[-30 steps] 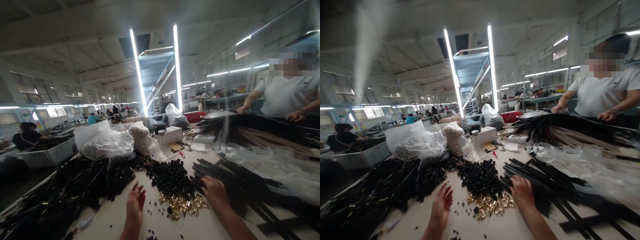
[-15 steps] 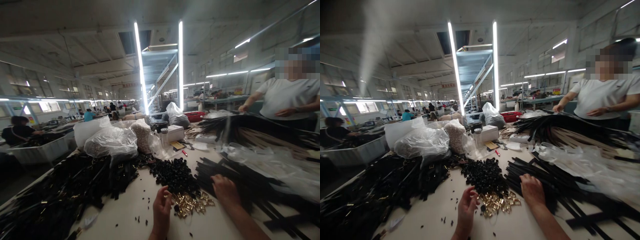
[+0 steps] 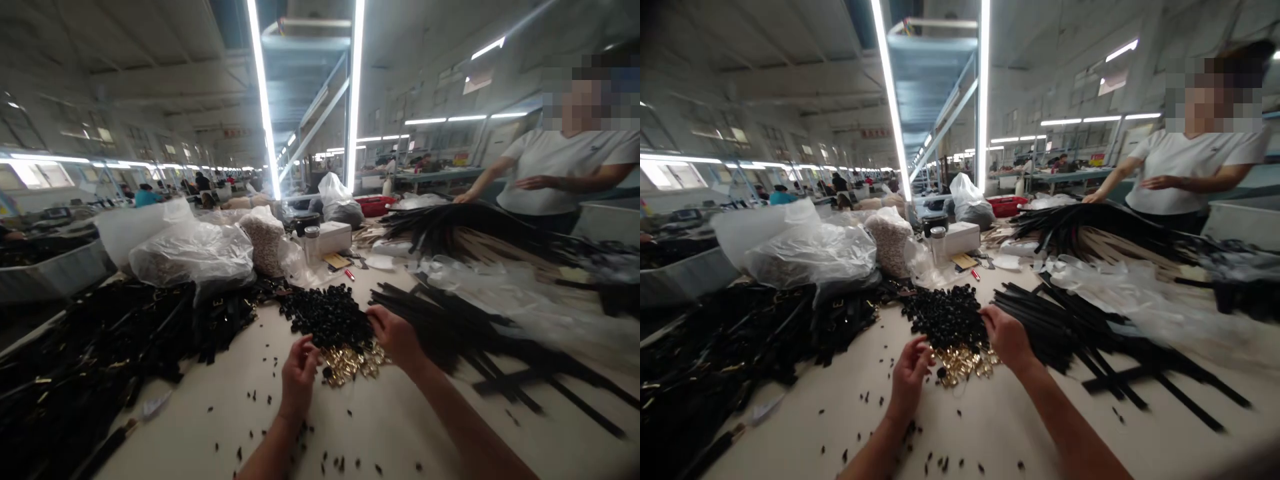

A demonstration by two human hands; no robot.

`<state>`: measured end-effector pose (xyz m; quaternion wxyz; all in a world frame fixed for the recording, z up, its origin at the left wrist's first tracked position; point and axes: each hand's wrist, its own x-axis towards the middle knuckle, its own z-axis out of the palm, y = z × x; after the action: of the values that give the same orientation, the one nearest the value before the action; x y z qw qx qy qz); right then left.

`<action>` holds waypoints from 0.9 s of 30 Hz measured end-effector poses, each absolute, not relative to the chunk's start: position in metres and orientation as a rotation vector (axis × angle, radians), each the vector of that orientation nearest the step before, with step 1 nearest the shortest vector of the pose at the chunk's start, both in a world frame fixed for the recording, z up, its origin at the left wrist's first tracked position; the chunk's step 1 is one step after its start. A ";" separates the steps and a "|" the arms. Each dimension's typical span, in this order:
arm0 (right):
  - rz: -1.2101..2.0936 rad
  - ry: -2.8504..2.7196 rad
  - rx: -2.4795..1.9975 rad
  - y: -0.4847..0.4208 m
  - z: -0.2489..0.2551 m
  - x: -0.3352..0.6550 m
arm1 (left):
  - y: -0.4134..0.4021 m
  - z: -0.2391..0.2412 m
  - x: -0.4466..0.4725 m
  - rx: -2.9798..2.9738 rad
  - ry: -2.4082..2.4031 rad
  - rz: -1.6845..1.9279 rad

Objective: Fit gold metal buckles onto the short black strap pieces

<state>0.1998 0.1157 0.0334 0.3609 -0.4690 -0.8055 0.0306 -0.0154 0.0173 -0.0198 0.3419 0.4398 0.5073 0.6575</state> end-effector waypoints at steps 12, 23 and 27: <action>0.699 -2.134 -0.782 0.064 0.015 0.160 | 0.004 -0.008 -0.010 1.201 1.315 1.592; 0.577 -2.302 -0.789 0.067 0.018 0.161 | -0.003 -0.001 -0.007 0.853 1.207 1.502; 0.516 -2.278 -0.768 0.066 0.011 0.159 | -0.003 -0.001 -0.005 0.845 1.208 1.527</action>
<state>0.1592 0.0664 0.0115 0.3348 -0.2942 -0.8731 0.1978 -0.0047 -0.0035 -0.0005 0.4876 0.3476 0.4969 0.6281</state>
